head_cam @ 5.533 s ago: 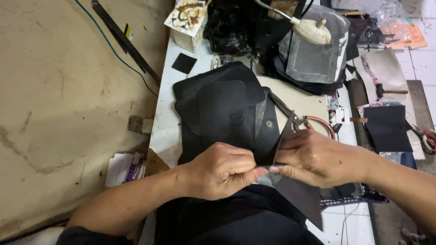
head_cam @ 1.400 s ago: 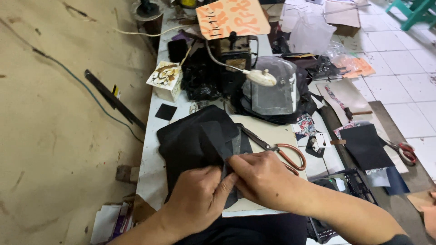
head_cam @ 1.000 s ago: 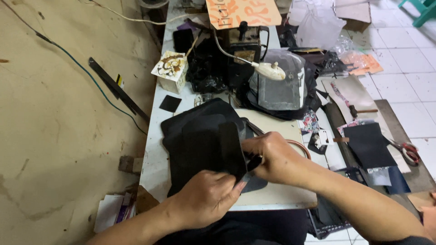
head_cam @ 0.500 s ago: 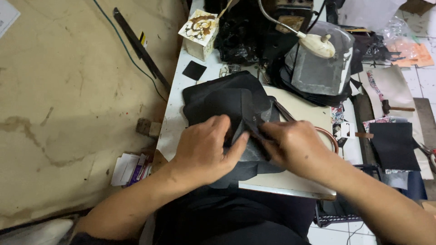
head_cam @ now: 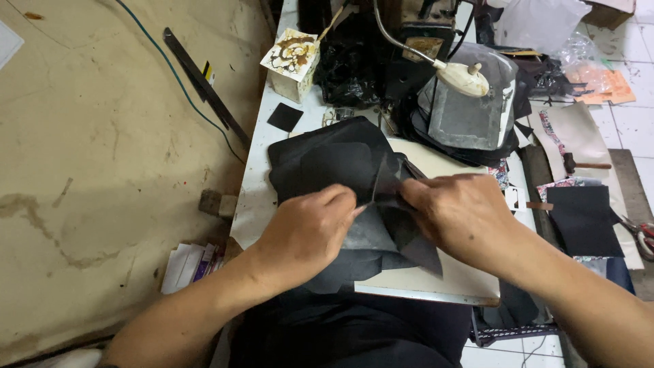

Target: The person handles black leather pieces and a green plastic template at a workbench. They fold and align the edges of the leather, then place the template inside a leather pouch to check fit. The person continues to fold and align the edges of the leather pieces by hand.

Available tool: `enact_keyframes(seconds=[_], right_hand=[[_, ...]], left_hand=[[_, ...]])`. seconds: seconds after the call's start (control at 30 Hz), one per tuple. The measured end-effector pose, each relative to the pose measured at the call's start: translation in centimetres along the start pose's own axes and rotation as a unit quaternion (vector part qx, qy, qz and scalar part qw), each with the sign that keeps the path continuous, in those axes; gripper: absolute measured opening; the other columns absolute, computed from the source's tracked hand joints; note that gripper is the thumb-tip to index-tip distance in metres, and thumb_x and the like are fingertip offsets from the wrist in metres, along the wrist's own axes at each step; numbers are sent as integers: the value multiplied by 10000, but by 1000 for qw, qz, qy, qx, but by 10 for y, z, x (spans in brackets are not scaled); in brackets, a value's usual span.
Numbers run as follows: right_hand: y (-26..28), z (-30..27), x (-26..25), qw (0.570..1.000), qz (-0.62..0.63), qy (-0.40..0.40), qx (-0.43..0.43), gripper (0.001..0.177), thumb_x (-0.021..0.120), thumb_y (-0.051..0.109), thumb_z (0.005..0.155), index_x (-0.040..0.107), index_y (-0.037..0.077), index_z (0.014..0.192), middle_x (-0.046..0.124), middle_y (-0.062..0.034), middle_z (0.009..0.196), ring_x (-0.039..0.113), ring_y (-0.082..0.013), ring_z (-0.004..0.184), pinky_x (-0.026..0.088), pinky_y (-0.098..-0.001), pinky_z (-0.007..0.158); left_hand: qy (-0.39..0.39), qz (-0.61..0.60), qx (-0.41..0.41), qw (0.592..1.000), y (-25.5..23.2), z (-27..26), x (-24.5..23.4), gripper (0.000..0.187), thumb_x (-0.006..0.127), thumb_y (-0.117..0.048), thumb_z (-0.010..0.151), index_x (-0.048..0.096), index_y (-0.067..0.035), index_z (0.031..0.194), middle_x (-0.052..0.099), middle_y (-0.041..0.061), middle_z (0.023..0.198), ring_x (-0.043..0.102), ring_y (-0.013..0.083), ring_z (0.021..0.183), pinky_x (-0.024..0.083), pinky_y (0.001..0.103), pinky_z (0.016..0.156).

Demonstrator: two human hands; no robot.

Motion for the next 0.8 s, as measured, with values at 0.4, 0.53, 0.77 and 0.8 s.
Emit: enact_keyframes(seconds=[0.4, 0.53, 0.77, 0.8], right_hand=[[-12, -3, 20, 996, 52, 58, 40, 63, 678, 117, 846, 687, 174, 820, 727, -39, 644, 750, -275, 625, 549, -367, 534], [15, 9, 6, 993, 93, 65, 22, 137, 646, 118, 918, 740, 143, 821, 722, -72, 615, 729, -233, 568, 548, -303, 518], [36, 14, 15, 992, 77, 68, -71, 194, 600, 111, 950, 740, 96, 817, 710, -98, 610, 736, -233, 547, 557, -284, 520], [40, 12, 17, 991, 84, 51, -96, 182, 600, 85, 931, 731, 79, 805, 710, -115, 615, 741, -256, 552, 564, -306, 522]], left_hand=[[7, -64, -92, 994, 39, -15, 20, 285, 514, -218, 1043, 683, -73, 864, 689, 123, 701, 708, 234, 584, 530, 287, 454], [19, -41, -109, 993, 14, 3, -5, 414, 570, -361, 1001, 651, 45, 1031, 692, 250, 789, 744, 332, 620, 572, 414, 462], [72, 47, -135, 987, 22, 33, 5, 436, 649, -204, 873, 596, 107, 1174, 709, 274, 863, 747, 473, 716, 599, 528, 510], [66, 54, -126, 988, 25, 35, 7, 418, 640, -175, 846, 590, 89, 1165, 709, 275, 862, 739, 494, 731, 596, 557, 530]])
Point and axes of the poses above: each hand's wrist, its own z-axis towards the middle knuckle, its own x-axis out of the palm, y = z × x, the point moved 9 cm from there along z, towards the middle knuckle
